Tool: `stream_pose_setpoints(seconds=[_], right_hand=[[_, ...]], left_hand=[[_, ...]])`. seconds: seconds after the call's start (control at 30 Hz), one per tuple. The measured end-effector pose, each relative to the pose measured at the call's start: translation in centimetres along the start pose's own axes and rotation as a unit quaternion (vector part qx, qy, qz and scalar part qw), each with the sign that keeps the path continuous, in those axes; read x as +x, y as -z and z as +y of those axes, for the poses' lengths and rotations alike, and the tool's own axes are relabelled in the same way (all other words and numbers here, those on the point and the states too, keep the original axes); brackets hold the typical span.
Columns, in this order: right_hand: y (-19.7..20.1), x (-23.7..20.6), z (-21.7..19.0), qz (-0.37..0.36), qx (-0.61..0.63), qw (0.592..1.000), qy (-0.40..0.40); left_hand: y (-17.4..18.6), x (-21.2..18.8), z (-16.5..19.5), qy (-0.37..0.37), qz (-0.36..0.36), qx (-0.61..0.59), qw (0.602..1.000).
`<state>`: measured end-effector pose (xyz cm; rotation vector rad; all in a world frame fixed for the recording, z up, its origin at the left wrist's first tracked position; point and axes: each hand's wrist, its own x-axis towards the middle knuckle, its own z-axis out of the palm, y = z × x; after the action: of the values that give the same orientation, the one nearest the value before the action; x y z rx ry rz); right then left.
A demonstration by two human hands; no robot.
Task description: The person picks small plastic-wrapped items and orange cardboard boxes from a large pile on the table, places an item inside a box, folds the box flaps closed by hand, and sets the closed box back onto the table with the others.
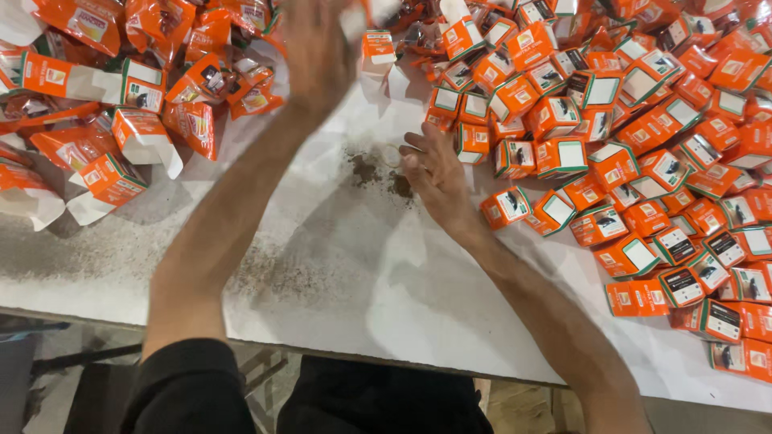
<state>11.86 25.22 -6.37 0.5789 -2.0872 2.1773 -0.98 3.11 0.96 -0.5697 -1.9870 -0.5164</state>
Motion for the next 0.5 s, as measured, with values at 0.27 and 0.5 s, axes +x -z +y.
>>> stream_pose_setpoints(seconds=[0.27, 0.5], right_hand=[[0.1, -1.4, 0.9, 0.033, -0.049, 0.998, -0.002], [-1.9, -2.3, -0.5, -0.024, -0.152, 0.988, 0.023]], left_hand=[[7.0, -10.5, 3.4, -0.119, -0.245, -0.033, 0.962], [8.1, -8.1, -6.9, 0.052, -0.388, 0.202, 0.898]])
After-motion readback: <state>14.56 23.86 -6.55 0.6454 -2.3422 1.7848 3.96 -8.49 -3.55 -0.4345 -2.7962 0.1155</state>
